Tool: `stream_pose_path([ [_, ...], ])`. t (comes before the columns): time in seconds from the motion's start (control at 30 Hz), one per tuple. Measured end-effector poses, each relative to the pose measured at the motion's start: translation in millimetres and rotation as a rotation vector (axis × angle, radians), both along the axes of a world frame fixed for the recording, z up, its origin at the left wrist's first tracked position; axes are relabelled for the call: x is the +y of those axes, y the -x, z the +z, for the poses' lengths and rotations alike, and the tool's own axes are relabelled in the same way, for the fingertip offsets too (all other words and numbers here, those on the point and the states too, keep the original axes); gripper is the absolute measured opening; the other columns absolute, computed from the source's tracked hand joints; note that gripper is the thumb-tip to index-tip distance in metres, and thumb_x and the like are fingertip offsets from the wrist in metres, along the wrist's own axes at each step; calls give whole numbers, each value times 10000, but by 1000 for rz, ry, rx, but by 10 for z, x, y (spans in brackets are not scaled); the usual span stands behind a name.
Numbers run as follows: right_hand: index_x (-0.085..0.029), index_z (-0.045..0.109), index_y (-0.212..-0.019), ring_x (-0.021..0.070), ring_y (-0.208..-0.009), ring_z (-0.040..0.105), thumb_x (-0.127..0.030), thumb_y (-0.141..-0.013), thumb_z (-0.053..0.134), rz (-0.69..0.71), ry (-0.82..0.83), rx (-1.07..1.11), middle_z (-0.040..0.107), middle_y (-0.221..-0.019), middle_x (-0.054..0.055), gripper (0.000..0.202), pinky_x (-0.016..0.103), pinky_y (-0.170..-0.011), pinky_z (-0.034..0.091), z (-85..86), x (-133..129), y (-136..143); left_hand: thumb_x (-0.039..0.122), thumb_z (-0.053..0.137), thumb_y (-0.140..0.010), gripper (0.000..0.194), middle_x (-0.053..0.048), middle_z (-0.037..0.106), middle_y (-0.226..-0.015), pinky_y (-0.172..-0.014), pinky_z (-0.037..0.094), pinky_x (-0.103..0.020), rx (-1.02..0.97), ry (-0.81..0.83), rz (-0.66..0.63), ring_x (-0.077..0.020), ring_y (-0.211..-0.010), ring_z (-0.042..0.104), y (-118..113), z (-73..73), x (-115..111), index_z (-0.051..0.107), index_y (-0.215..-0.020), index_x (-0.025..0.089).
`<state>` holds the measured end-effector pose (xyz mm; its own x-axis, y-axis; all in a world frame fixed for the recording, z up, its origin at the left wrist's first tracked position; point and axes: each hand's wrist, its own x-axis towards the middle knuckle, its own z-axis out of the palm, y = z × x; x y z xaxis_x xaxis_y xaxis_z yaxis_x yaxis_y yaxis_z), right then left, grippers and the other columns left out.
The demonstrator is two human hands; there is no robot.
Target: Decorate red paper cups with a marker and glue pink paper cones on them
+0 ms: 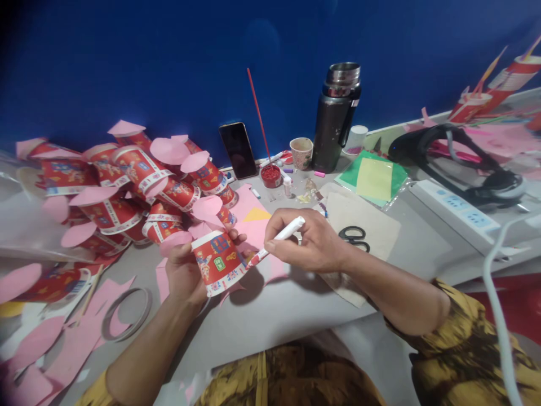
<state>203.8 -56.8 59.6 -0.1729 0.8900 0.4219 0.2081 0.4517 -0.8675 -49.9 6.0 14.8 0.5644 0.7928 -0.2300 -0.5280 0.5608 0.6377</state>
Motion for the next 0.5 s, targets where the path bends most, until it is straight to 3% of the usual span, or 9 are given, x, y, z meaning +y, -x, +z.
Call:
stream_pose_path([
  [0.23, -188, 708, -812, 149, -614, 614, -264, -881, 731, -59, 17, 40, 710, -704, 17, 105, 276, -581, 463, 15, 1, -16, 389, 748, -702, 439, -165, 828, -1067, -1010, 570, -638, 59, -92, 26, -455, -1092, 753, -41, 19, -6, 789, -1055, 132],
  [0.5, -189, 709, -802, 138, -595, 581, -241, -869, 712, -52, -15, 15, 698, -686, 12, 84, 269, -563, 439, -6, 25, -37, 356, 760, -722, 375, -152, 813, -1104, -993, 576, -564, 143, -211, 57, -405, -1073, 753, -100, 38, 15, 777, -1031, 143],
])
